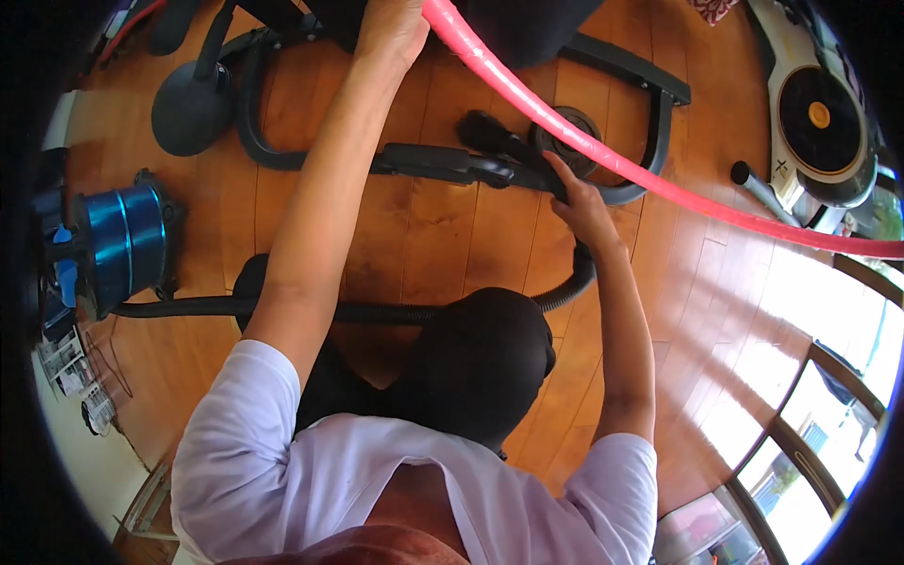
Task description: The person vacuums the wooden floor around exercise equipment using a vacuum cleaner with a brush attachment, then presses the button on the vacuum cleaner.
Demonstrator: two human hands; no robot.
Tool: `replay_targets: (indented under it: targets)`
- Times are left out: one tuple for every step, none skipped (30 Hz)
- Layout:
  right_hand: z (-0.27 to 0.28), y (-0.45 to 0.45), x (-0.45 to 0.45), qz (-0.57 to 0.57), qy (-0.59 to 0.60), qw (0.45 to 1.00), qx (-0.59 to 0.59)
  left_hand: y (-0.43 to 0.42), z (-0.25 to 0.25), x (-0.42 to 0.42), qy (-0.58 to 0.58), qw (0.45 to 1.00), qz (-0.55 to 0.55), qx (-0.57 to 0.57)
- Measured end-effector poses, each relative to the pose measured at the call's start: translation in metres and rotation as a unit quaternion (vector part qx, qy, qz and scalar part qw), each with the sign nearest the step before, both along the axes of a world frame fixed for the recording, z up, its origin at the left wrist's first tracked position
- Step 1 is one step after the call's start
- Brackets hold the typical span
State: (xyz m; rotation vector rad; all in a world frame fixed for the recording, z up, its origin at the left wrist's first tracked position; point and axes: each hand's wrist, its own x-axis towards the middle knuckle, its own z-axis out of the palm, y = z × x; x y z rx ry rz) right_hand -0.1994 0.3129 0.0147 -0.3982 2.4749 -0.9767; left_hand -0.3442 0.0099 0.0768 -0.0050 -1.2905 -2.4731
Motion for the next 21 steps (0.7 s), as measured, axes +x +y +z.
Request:
replay_targets:
  targets:
    - [-0.005, -0.013, -0.007, 0.036, 0.027, 0.999, -0.023, -0.001, 0.001, 0.000, 0.003, 1.000, -0.002, -0.005]
    - [-0.009, -0.024, -0.012, 0.072, 0.054, 0.995, -0.047, -0.002, 0.001, 0.000, 0.006, 1.000, -0.005, -0.011]
    - [-0.007, -0.031, -0.016, 0.074, 0.025, 0.997, -0.018, -0.004, 0.002, 0.000, 0.009, 1.000, -0.008, -0.019]
    - [0.002, -0.038, -0.020, 0.076, -0.005, 0.997, 0.011, -0.006, 0.001, 0.000, 0.011, 1.000, -0.014, -0.013]
    - [0.007, -0.042, -0.022, 0.078, -0.034, 0.996, 0.040, -0.008, 0.000, 0.001, 0.014, 1.000, -0.020, -0.007]
    - [0.006, -0.037, -0.021, 0.071, -0.022, 0.997, 0.022, -0.009, 0.000, -0.001, 0.018, 0.999, -0.026, -0.001]
    - [0.004, -0.024, -0.018, 0.065, -0.010, 0.998, 0.005, -0.009, 0.005, 0.001, 0.015, 1.000, -0.023, -0.004]
    - [0.004, -0.010, -0.015, 0.060, 0.000, 0.998, -0.010, -0.008, 0.008, 0.005, 0.011, 1.000, -0.018, -0.006]
    - [0.008, 0.004, -0.009, -0.009, -0.061, 0.998, 0.000, -0.008, 0.010, 0.008, 0.007, 1.000, -0.013, -0.006]
    - [0.006, 0.020, -0.004, -0.044, -0.065, 0.997, -0.007, -0.007, 0.009, 0.007, 0.010, 1.000, -0.016, 0.000]
    - [0.002, 0.033, 0.003, -0.079, -0.070, 0.994, -0.013, -0.007, 0.008, 0.008, 0.012, 1.000, -0.018, 0.007]
    - [0.008, 0.034, 0.008, -0.115, -0.076, 0.990, -0.020, -0.007, 0.006, 0.008, 0.013, 1.000, -0.021, 0.014]
    - [0.009, 0.027, 0.012, -0.120, -0.088, 0.989, 0.017, -0.007, 0.004, 0.007, 0.019, 0.999, -0.024, 0.008]
    - [0.003, 0.019, 0.013, -0.081, -0.032, 0.996, 0.011, -0.009, 0.004, 0.007, 0.025, 0.999, -0.029, 0.001]
    - [-0.009, 0.012, 0.008, -0.042, 0.024, 0.999, 0.003, -0.010, 0.003, 0.007, 0.032, 0.999, -0.034, -0.006]
    - [-0.011, -0.002, 0.002, -0.002, 0.081, 0.997, -0.004, -0.010, 0.002, 0.007, 0.030, 0.999, -0.032, -0.002]
    - [-0.010, -0.013, -0.006, 0.013, 0.057, 0.998, -0.018, -0.009, 0.002, 0.006, 0.030, 0.999, -0.030, 0.002]
    - [-0.013, -0.027, -0.018, 0.028, 0.052, 0.998, 0.006, -0.009, 0.002, 0.005, 0.032, 0.999, -0.028, 0.006]
    - [-0.018, -0.040, -0.030, 0.042, 0.046, 0.998, 0.030, -0.009, 0.003, 0.006, 0.022, 0.999, -0.026, 0.005]
    - [-0.022, -0.048, -0.036, 0.055, 0.039, 0.996, 0.054, -0.008, 0.005, 0.008, 0.016, 1.000, -0.019, 0.005]
    - [-0.023, -0.052, -0.036, 0.062, 0.066, 0.994, 0.059, -0.007, 0.005, 0.010, 0.010, 1.000, -0.012, 0.006]
